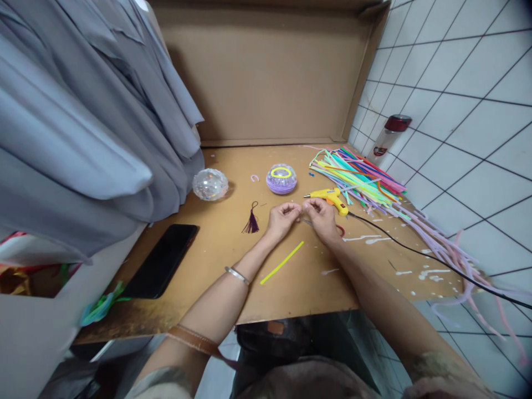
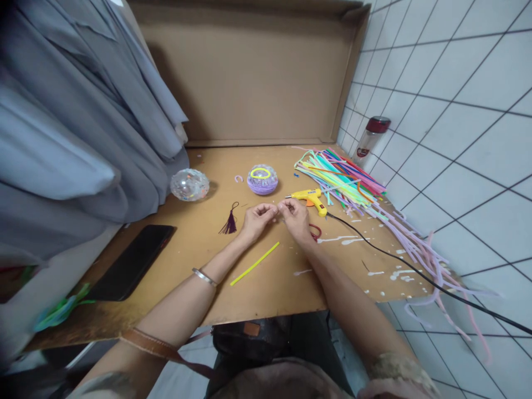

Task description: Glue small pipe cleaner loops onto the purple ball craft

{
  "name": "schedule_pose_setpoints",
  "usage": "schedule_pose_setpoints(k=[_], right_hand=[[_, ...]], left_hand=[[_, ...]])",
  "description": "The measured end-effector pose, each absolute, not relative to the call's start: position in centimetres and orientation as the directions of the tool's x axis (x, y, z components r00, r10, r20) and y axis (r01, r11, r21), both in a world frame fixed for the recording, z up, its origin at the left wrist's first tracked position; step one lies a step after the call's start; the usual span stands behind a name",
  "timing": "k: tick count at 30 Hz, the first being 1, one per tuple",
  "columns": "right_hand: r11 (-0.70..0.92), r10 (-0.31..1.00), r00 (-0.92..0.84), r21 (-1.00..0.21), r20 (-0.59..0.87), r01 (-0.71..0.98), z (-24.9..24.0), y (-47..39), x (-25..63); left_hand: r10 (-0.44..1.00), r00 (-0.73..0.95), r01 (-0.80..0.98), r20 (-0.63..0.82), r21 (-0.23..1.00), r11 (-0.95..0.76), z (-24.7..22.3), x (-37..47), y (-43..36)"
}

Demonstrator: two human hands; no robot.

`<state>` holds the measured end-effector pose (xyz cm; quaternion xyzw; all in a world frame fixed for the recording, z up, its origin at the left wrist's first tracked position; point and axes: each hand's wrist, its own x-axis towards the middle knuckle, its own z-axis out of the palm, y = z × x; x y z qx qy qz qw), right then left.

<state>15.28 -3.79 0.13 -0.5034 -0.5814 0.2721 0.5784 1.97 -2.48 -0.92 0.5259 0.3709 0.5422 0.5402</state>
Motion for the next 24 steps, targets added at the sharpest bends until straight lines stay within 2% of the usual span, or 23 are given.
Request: schedule_pose_setpoints(k=[12,24], right_hand=[[0.372,0.882,0.143,-0.848,0.45,0.377,0.04,-3.81,15.36],[0.484,0.813,-0.015,-0.663,0.581,0.572,0.73,-4.65,14.89]], left_hand=[[0.979,0.054,-0.256,0.195,0.951,-0.175,-0.95,1.33,-1.94],[0.982,0.043,-0.256,0.186,0.952,-0.169,-1.11,1.35,-1.82]])
